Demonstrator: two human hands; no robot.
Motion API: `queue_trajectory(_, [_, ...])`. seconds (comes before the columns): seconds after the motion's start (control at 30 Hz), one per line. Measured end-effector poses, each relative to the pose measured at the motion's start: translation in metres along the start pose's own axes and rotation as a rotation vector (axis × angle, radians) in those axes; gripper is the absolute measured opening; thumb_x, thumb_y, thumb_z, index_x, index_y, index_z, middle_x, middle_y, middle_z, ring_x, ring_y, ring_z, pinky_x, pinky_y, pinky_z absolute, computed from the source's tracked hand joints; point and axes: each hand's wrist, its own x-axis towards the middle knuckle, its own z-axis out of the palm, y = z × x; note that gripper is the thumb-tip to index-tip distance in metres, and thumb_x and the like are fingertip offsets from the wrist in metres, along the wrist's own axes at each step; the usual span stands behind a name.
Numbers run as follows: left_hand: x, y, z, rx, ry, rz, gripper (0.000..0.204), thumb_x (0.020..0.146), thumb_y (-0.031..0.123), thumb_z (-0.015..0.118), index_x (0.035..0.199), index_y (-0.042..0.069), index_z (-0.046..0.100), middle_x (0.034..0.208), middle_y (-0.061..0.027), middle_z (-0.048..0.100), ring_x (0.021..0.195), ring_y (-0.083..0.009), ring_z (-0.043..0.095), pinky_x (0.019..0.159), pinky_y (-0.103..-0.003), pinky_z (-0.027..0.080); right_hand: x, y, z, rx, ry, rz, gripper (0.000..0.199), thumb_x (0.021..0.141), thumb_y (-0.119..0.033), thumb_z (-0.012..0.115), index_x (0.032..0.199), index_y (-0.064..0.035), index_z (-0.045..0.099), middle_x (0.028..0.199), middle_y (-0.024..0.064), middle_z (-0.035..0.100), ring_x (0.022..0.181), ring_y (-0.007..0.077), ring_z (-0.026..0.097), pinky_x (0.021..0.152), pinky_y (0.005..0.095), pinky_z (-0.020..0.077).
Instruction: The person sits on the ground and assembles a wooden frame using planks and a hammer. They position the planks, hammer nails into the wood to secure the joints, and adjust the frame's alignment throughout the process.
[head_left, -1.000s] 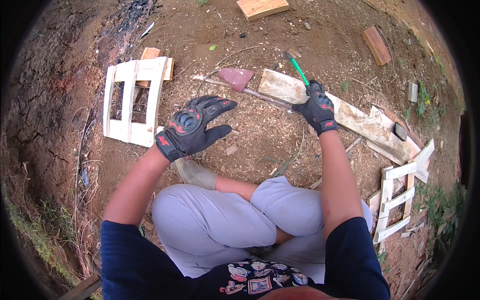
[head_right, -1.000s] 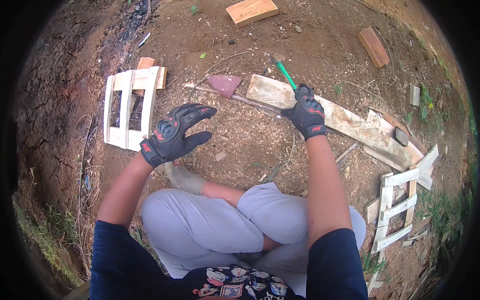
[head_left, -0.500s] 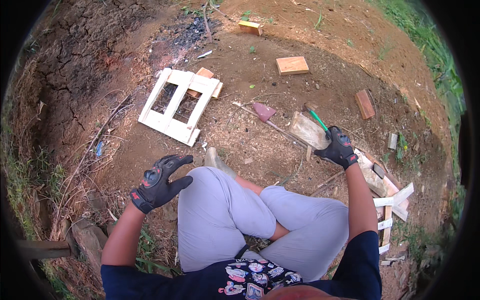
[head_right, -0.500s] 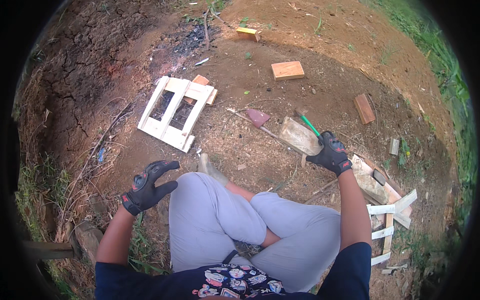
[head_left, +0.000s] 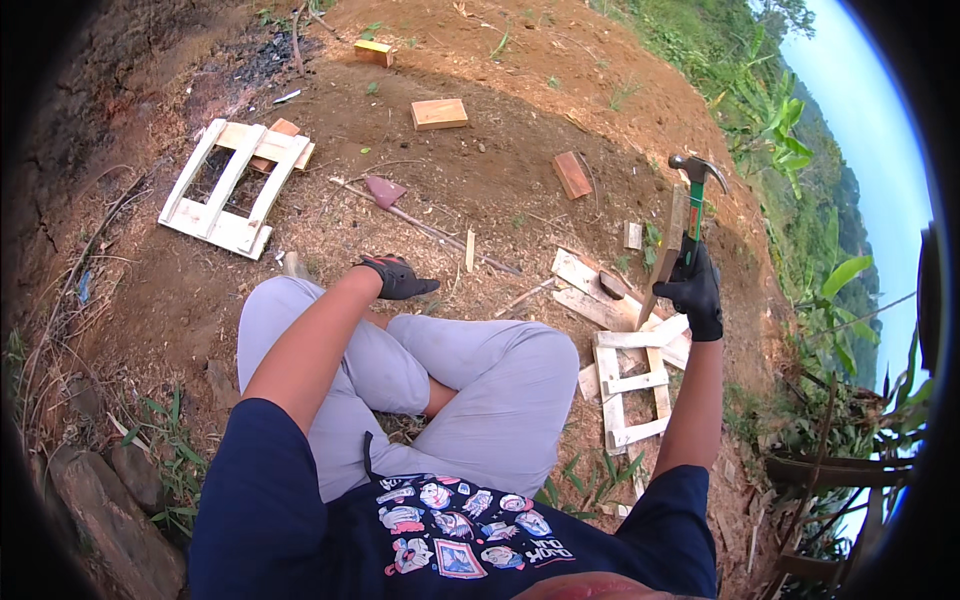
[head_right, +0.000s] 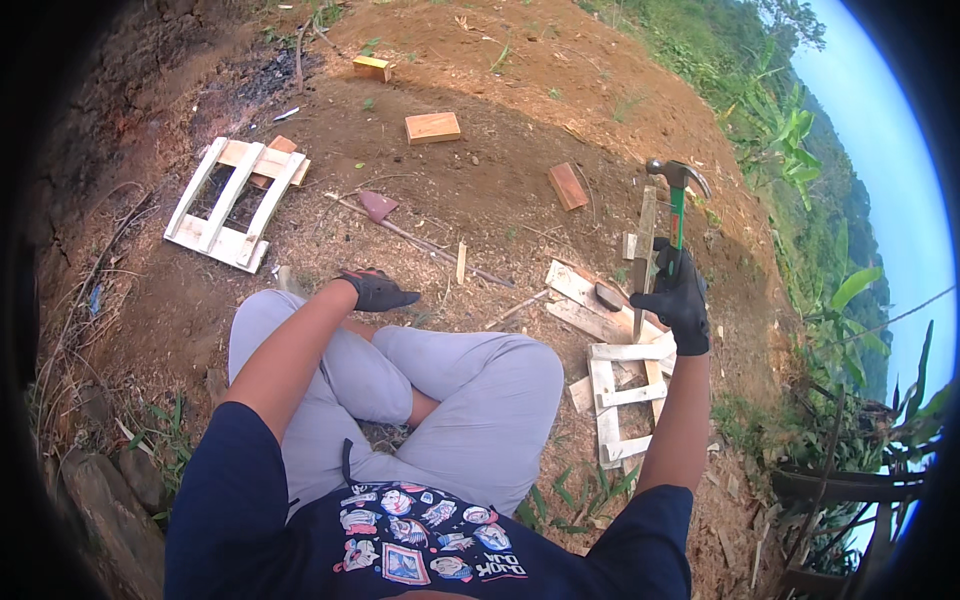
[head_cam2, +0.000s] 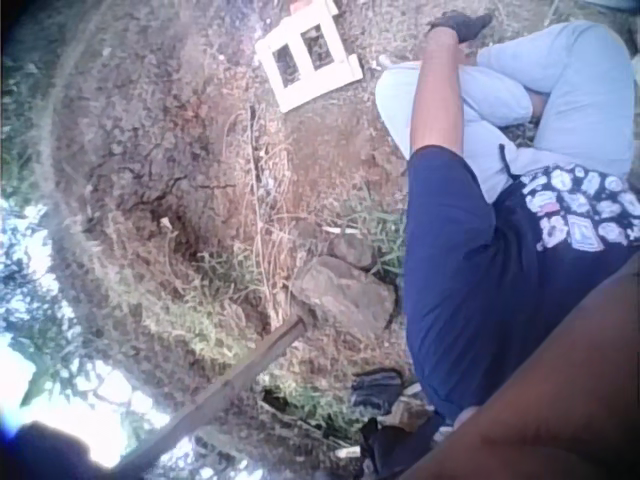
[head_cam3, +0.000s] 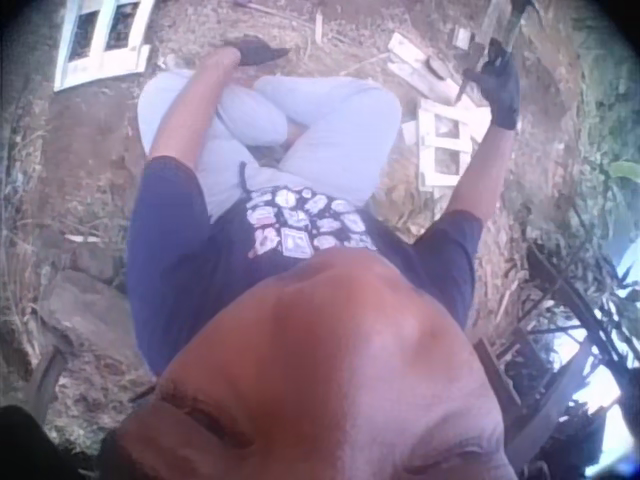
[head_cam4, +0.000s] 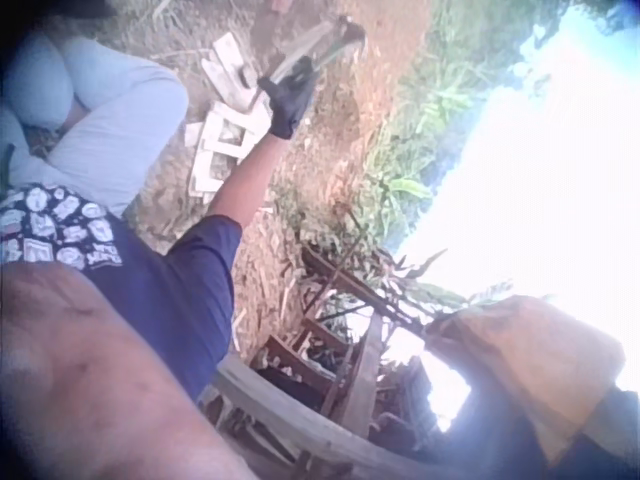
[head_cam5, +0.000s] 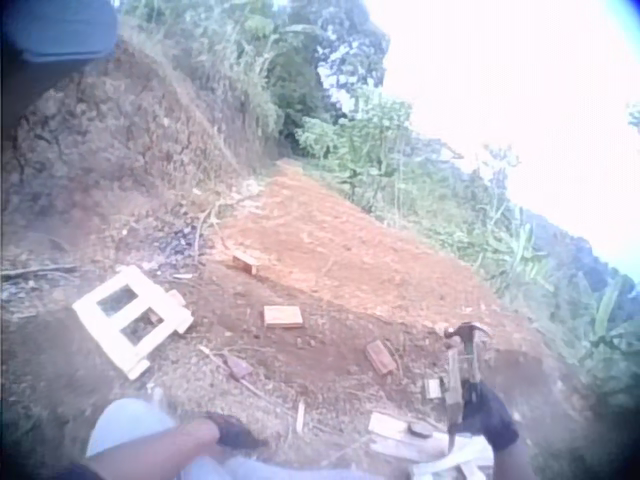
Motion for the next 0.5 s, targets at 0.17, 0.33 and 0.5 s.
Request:
queue_trajectory(0.17, [0.054, -0.103, 0.079, 0.168, 0.193, -0.027, 0.09, 0.1, 0.079, 0.033, 0.154, 0.012, 0.058, 0.156, -0.0127, 0.06, 0.146, -0.0314, 0.053, 0.123, -0.044, 0.038, 0.011, -0.023, 0.051, 0.289, -0.056, 0.012, 0.086, 0.058, 0.006, 0.089, 0.137, -0.0073, 0.059, 0.113, -0.001, 0.06, 0.086, 0.0089, 0.058, 0.069, 0.0298, 0.054])
queue_trajectory(0.33, [0.072, -0.056, 0.062, 0.359, -0.069, -0.27, 0.094, 0.1, 0.08, 0.032, 0.155, 0.008, 0.057, 0.152, -0.0146, 0.063, 0.144, -0.0339, 0.054, 0.124, -0.048, 0.036, -0.002, 0.021, 0.028, 0.374, 0.002, -0.043, 0.089, 0.061, 0.014, 0.079, 0.145, -0.0029, 0.053, 0.129, 0.0022, 0.058, 0.104, 0.0142, 0.064, 0.08, 0.0289, 0.0567])
queue_trajectory(0.5, [0.089, -0.067, 0.073, 0.19, 0.075, -0.189, 0.093, 0.1, 0.08, 0.035, 0.152, 0.007, 0.059, 0.149, -0.0148, 0.065, 0.14, -0.0345, 0.057, 0.123, -0.05, 0.038, 0.002, 0.032, 0.044, 0.362, -0.066, -0.137, 0.085, 0.063, 0.011, 0.075, 0.144, -0.0032, 0.054, 0.121, -0.0005, 0.052, 0.101, 0.0118, 0.06, 0.078, 0.0274, 0.0546])
